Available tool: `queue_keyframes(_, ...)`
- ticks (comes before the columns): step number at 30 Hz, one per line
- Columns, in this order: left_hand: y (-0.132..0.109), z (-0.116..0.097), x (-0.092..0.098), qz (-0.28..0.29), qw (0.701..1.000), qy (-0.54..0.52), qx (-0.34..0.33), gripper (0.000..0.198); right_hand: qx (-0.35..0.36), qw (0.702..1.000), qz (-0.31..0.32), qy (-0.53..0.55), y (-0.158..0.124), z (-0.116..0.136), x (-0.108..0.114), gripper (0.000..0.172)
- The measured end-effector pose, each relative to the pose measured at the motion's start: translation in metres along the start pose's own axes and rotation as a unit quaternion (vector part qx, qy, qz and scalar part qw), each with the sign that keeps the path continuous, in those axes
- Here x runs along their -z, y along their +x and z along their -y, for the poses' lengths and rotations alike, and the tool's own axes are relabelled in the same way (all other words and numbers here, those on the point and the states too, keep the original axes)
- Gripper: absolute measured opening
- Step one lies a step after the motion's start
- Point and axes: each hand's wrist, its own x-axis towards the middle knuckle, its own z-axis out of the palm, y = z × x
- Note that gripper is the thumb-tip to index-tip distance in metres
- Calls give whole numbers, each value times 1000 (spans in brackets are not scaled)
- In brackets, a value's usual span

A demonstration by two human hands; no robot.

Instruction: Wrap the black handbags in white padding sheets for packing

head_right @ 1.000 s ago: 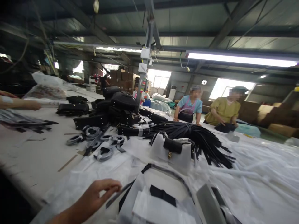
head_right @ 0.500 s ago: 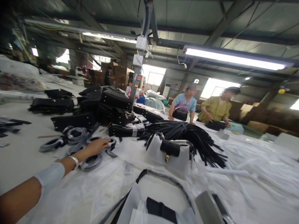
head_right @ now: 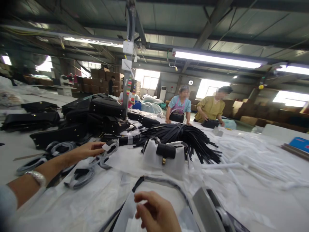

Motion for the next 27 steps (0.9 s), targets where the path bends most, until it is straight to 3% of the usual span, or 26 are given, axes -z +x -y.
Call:
queue_keyframes(3, -23, -51, -28, 69, 994, -65, -47, 60, 25, 997, -72, 12, 16, 1, -4, 37)
queue_keyframes(6, -38, -95, -68, 135, 981, -117, -78, 57, 1, 992, -106, 70, 20, 5, -3, 48)
queue_keyframes(9, -47, -126, -115, 169, 969, -153, -97, 51, -32, 983, -91, 158, 14, 10, 2, 52)
queue_keyframes(12, -49, -142, -155, 179, 967, -134, -120, 44, -52, 972, -98, 208, 3, 9, 11, 50)
queue_keyframes(16, -28, -140, -178, 202, 965, -110, -127, 45, -87, 961, -162, 206, -9, -3, 28, 45)
queue_keyframes(21, 39, -100, -186, 105, 990, 11, -89, 37, -154, 917, -254, 265, -20, -33, 41, 46)
queue_keyframes(24, 74, -77, -206, 124, 984, 108, -66, 28, -191, 903, -250, 292, -25, -56, 37, 53)
queue_keyframes(27, 95, -66, -230, 180, 966, 173, -66, 24, -189, 892, -242, 331, -28, -81, 31, 58)
